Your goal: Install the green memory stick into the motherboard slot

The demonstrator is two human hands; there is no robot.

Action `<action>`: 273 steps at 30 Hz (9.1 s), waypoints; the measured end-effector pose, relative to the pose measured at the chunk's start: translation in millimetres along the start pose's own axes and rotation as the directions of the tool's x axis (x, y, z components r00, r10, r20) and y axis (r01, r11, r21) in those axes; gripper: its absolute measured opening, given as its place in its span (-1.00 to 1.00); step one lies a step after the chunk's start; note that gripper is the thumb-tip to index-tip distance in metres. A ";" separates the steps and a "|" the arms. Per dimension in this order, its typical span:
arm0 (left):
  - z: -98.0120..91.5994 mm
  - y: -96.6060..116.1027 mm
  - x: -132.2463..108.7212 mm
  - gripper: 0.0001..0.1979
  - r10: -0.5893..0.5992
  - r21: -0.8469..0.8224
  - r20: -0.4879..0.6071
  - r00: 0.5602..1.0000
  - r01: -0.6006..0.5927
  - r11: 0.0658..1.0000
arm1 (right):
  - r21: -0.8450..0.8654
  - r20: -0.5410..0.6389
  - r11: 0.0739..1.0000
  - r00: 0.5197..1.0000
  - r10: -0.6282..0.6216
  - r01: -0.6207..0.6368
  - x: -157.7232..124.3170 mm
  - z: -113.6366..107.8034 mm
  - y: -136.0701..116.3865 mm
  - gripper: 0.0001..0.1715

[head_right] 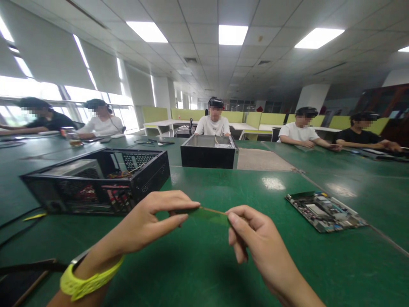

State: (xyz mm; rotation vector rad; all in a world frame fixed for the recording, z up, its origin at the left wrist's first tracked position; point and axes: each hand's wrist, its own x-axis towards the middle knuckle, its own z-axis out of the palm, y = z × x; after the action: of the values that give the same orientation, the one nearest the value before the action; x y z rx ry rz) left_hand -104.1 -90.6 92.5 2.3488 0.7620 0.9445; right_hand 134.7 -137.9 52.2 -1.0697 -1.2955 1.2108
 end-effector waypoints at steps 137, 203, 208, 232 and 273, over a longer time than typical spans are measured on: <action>37.5 7.9 0.7 -0.48 0.039 -0.197 -0.795 0.606 -0.318 0.927 | -0.076 -0.105 0.708 0.700 -0.706 0.702 -26.9 32.4 10.3 -0.32; 60.7 33.7 -5.5 -0.06 -0.076 -0.605 -0.605 0.793 -0.396 0.691 | -0.376 0.113 0.477 0.550 -0.827 0.794 -24.2 35.4 39.0 -0.14; 92.0 29.4 -6.8 -0.09 0.059 -0.542 -0.613 0.788 -0.474 0.694 | -0.211 -0.151 0.625 0.607 -0.780 0.751 -29.2 34.1 23.8 -0.08; 79.6 23.2 10.2 -0.22 -0.071 -0.422 -0.803 0.592 -0.481 0.769 | -0.557 -0.019 0.493 0.583 -0.812 0.668 -26.8 29.3 42.1 -0.34; 125.7 7.8 -7.8 -0.28 0.116 -0.331 -0.640 0.760 -0.409 0.850 | -0.178 -0.373 0.624 0.535 -0.758 0.760 -16.5 36.0 17.2 -0.07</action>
State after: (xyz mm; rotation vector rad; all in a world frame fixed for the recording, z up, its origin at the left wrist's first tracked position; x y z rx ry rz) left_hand -14.2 -130.3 13.4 1.7547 0.3389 1.8355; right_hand 99.6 -155.7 34.4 -0.5639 -1.1988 0.2748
